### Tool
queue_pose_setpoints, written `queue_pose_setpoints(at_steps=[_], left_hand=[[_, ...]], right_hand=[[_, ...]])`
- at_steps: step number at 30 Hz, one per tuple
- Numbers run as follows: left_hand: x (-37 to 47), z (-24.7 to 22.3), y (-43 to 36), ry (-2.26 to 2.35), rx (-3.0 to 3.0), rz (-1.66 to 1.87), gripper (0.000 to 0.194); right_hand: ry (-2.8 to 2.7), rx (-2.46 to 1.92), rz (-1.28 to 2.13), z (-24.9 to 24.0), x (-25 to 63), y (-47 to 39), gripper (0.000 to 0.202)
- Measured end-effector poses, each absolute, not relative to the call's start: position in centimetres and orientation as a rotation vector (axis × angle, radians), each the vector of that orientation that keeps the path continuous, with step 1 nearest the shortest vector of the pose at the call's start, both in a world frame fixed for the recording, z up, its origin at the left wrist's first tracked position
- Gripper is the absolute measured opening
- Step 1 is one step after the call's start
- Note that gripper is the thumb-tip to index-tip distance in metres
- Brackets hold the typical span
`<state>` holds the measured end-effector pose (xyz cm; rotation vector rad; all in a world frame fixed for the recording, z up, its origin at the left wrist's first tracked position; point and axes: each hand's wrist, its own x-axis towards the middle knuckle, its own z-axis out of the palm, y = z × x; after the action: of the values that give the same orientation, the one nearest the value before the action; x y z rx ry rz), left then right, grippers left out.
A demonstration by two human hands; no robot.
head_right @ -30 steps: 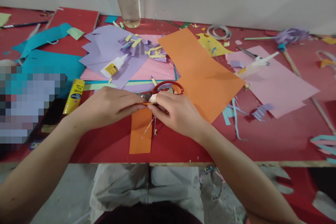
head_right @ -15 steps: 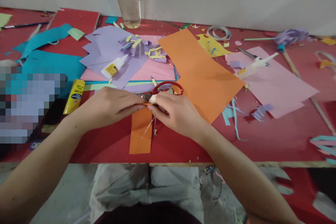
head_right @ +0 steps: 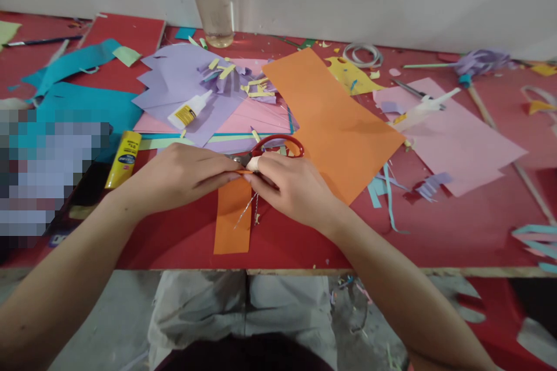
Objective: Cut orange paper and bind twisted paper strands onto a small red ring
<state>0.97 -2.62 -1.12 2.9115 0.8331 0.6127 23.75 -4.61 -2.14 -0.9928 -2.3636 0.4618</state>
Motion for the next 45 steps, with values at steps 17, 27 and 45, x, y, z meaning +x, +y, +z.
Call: queue_pose_setpoints(at_steps=[17, 27, 45], left_hand=[[0.96, -1.17, -2.6, 0.823, 2.915, 0.608, 0.022], [0.99, -1.11, -2.58, 0.832, 2.944, 0.621, 0.024], [0.97, -0.99, -2.59, 0.88, 3.009, 0.481, 0.031]], right_hand=[[-2.374, -1.001, 0.431, -2.18, 23.76, -4.62, 0.008], [-2.378, -1.016, 0.434, -2.15, 23.73, -4.65, 0.01], [-2.4, -1.008, 0.417, -1.99, 23.88, -4.59, 0.011]])
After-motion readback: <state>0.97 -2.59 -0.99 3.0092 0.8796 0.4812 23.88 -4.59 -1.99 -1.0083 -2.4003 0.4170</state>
